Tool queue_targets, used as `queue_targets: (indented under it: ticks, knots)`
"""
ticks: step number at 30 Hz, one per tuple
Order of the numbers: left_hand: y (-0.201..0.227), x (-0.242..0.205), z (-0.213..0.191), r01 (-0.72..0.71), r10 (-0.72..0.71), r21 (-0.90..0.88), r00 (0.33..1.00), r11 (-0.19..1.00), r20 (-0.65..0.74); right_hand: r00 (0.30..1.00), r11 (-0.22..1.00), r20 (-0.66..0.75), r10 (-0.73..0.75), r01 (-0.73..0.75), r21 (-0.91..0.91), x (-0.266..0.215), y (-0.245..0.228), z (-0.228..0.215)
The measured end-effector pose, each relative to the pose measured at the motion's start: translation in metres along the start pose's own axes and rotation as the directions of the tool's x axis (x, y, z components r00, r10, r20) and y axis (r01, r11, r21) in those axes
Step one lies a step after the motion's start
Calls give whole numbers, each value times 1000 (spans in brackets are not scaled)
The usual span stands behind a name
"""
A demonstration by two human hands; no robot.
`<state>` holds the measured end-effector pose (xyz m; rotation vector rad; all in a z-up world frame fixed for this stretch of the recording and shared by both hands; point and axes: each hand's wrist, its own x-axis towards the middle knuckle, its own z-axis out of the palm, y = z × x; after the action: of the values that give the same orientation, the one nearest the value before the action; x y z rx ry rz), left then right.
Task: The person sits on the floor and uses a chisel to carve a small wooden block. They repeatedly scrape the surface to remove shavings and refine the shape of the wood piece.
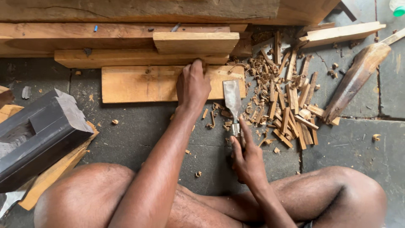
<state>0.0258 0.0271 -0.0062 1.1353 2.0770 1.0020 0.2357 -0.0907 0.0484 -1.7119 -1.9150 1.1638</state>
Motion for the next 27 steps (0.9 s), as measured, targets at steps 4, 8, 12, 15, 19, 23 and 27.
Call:
queue_targets:
  ticks: [4, 8, 12, 15, 19, 23, 27]
  knots:
    - [12, -11, -40, 131, -206, 255, 932, 958, 297, 985, 991, 110, 136, -133, -32, 9, -3, 2]
    - [-27, -18, -110, 6, -313, 464, 746, 886, 588, 991, 990, 129, 36, -18, -142, 10, -5, -6]
    - [-116, -42, -213, -82, -678, 794, 474, 602, 562, 986, 976, 162, 33, 3, -217, 8, -2, -4]
    - [-139, -68, -266, -115, -787, 897, 441, 426, 431, 989, 973, 143, -50, 80, -216, 12, -1, -4]
    - [-72, -90, -248, -69, -647, 907, 678, 416, 348, 979, 961, 147, -138, 169, -221, 6, -4, -14]
    - [41, -102, -179, -102, -407, 700, 751, 707, 520, 917, 882, 303, 259, -97, -461, 13, -15, -32]
    - [108, -107, -121, -197, -201, 499, 746, 844, 635, 995, 977, 3, 99, -97, -189, 18, 19, -51]
